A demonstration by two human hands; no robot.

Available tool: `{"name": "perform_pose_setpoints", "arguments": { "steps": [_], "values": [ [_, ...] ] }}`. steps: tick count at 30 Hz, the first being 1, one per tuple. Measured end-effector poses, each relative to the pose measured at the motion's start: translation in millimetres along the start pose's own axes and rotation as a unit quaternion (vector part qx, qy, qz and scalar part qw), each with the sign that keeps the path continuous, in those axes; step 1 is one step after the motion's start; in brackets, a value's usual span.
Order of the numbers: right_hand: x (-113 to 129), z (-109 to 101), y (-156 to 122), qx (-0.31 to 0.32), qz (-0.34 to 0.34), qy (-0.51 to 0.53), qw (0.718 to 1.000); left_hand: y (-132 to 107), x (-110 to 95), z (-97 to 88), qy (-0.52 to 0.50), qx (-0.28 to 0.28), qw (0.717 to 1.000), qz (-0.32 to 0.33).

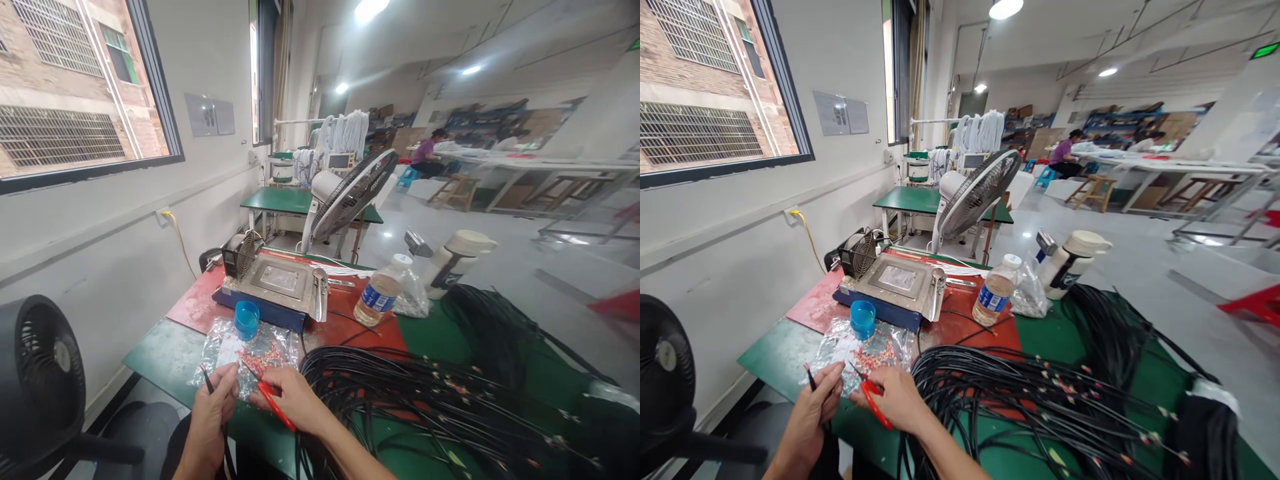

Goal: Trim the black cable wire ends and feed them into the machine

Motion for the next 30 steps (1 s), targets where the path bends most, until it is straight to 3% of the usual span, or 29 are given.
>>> {"name": "perform_pose_setpoints", "arguments": {
  "steps": [6,15,23,26,30],
  "values": [
    [4,-1,0,0.011,0.011,-0.029,0.999,-1,0,7.8,0.027,-0.014,0.999,0.019],
    [1,-1,0,0.002,0.045,-0.037,0.998,14,7,-0.7,0.083,-0.047,0.994,0.052],
    [-4,-5,2,-0.024,0.062,-0.095,0.993,22,8,3.7,0.110,-0.035,0.992,0.046],
    [-7,-4,2,-0.045,0.063,-0.027,0.997,22,8,3.7,0.092,-0.004,0.996,0.018],
    [-14,-2,0,-0.090,0.096,0.186,0.974,16,11,3.4,0.049,0.063,0.996,-0.030]
  ]
}}
Point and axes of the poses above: each hand's wrist, its own y-axis towards the middle knuckle, its own z-axis out of the palm, x = y × z, the point moved 2 cm from there along y, towards the middle knuckle, and after that the axes turned 14 degrees about -z, right-handed, at the moved point
